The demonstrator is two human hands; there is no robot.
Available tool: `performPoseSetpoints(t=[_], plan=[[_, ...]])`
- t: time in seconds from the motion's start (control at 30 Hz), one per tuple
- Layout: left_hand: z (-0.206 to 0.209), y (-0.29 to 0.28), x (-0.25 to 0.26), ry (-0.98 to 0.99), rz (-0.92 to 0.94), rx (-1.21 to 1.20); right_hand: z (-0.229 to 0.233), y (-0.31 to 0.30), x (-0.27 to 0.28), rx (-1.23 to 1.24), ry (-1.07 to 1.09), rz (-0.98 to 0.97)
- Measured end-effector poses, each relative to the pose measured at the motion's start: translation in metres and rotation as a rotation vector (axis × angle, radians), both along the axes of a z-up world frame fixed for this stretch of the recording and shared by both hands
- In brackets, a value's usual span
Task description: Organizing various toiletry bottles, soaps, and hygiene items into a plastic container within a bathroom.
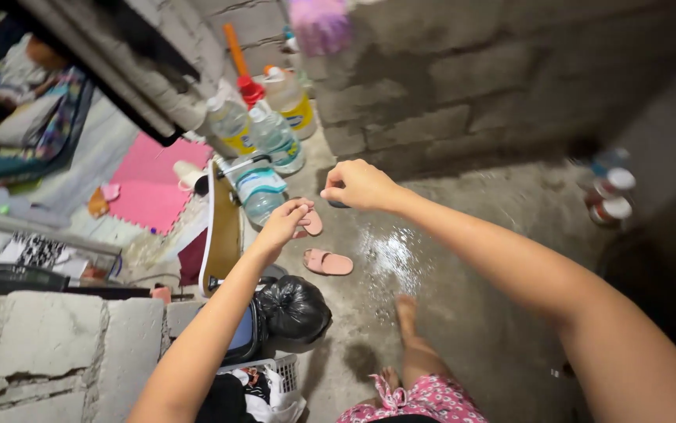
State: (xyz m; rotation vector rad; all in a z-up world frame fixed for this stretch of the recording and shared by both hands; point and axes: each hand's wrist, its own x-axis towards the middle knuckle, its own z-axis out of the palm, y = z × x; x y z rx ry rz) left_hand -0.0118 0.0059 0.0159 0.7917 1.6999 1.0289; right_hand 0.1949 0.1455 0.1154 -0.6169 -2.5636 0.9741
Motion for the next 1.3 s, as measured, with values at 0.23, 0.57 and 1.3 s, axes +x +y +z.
performPoseSetpoints(t=[0.23,0.57,1.3], plan=[[-0.010,0.030,-0.080,-0.019,0.174,0.097,0.031,0.063,-0.125,0.125,-0.078,0.286],[0.019,0.058,-0.152,-0.113,0.523,0.179,0.060,0.133,-0.287,0.201,0.006,0.617],[0.086,0.128,-0.399,-0.006,0.391,0.197,0.152,0.206,-0.479,0.307,-0.190,0.554]])
